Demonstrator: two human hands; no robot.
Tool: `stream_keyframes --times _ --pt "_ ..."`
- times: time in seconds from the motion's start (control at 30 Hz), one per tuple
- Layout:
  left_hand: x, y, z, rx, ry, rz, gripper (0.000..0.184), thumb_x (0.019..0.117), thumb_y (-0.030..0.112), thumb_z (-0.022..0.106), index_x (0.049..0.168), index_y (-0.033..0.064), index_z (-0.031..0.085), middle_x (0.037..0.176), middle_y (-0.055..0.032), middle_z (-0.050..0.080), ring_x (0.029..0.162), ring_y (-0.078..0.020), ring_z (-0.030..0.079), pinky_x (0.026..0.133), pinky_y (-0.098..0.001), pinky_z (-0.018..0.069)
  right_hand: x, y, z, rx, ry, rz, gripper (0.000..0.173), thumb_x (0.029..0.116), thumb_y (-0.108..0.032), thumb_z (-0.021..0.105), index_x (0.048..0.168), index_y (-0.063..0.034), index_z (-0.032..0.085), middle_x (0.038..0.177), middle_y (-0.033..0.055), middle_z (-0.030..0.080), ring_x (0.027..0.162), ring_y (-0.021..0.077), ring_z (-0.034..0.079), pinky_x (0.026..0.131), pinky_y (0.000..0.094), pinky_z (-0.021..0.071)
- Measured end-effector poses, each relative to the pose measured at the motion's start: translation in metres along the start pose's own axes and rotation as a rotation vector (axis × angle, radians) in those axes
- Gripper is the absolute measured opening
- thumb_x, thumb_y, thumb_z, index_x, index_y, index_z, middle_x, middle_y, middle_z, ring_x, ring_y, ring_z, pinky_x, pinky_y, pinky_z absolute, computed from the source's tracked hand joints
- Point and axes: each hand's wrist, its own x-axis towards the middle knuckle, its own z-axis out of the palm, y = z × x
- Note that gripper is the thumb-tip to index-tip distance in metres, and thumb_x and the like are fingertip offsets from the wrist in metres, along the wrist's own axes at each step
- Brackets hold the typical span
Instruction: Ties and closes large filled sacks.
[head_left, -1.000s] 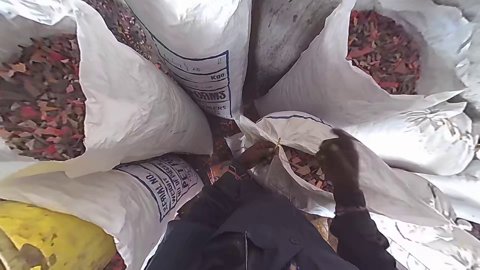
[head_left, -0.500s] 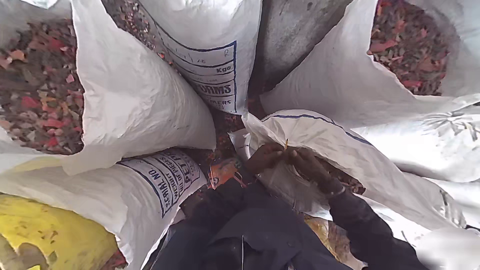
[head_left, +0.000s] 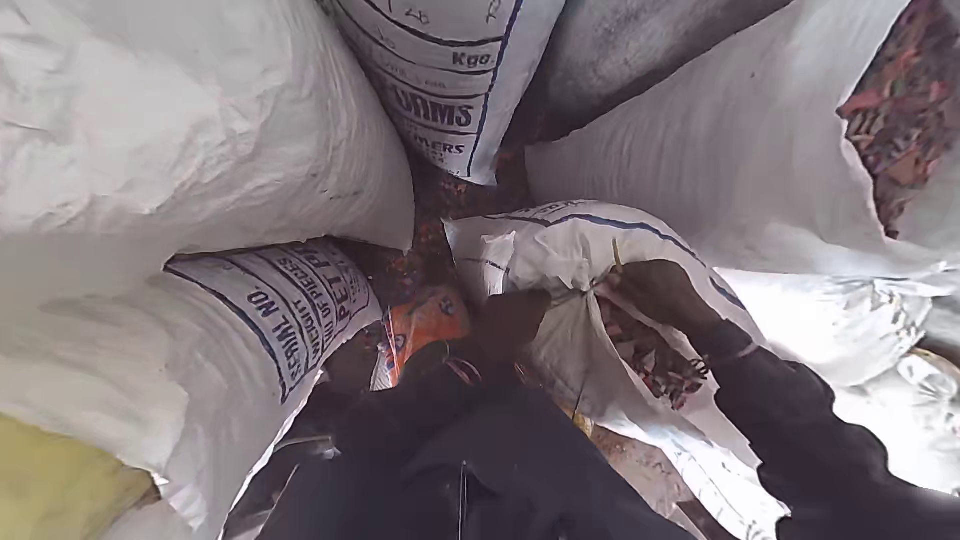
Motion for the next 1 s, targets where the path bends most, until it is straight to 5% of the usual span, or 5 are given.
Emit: stream_keyframes --times 0.37,0.43,0.57,0.9,1.0 --pt "-0.014 -0.004 -0.018 -0.071 0.105 0.394 0.027 0.1028 0.013 0.049 0.106 -0.0056 0.069 0.085 -0.0221 0.070 0.076 -0.0377 0.070 0.066 -0.0518 0.0572 -0.006 -0.013 0.012 -0.227 0.190 -0.115 0.018 0.0951 -0.013 0.066 0.087 0.0020 0.073 0.079 0.0213 0.070 0.083 0.0434 0.069 0.070 0.0595 0.0519" --pt "-0.015 0.022 -0.051 -0.093 -0.203 0.010 0.030 0.1062 0.010 0.049 0.125 -0.0072 0.064 0.113 -0.0302 0.067 0.108 -0.0459 0.065 0.094 -0.0589 0.0495 0.002 -0.015 0.023 -0.227 0.241 -0.043 0.014 0.0907 -0.012 0.069 0.088 0.0008 0.073 0.082 0.0212 0.070 0.087 0.0439 0.070 0.072 0.0595 0.0516" --pt "0.005 0.033 -0.042 0.073 -0.374 -0.135 0.038 0.1076 0.013 0.040 0.141 0.0023 0.054 0.134 -0.0279 0.060 0.123 -0.0476 0.059 0.097 -0.0661 0.0471 0.004 -0.014 0.026 -0.189 0.222 0.070 0.020 0.0981 -0.014 0.061 0.092 0.0016 0.072 0.086 0.0220 0.068 0.093 0.0440 0.066 0.077 0.0586 0.0486" --pt "0.026 0.077 -0.025 -0.022 -0.029 -0.176 0.042 0.1114 0.023 0.039 0.136 -0.0066 0.055 0.134 -0.0278 0.060 0.130 -0.0399 0.057 0.109 -0.0539 0.0431 -0.008 -0.010 0.043 0.135 0.403 0.079 0.031 0.1039 -0.017 0.055 0.094 0.0080 0.071 0.092 0.0272 0.067 0.099 0.0464 0.063 0.088 0.0609 0.0454" --pt "0.026 0.068 -0.024 -0.166 0.010 -0.169 0.042 0.1102 0.024 0.043 0.131 -0.0096 0.059 0.131 -0.0280 0.062 0.128 -0.0374 0.058 0.111 -0.0508 0.0423 -0.016 -0.008 0.054 0.560 0.636 -0.025 0.028 0.1045 -0.010 0.050 0.095 0.0087 0.068 0.085 0.0189 0.065 0.082 0.0289 0.062 0.081 0.0491 0.0497"
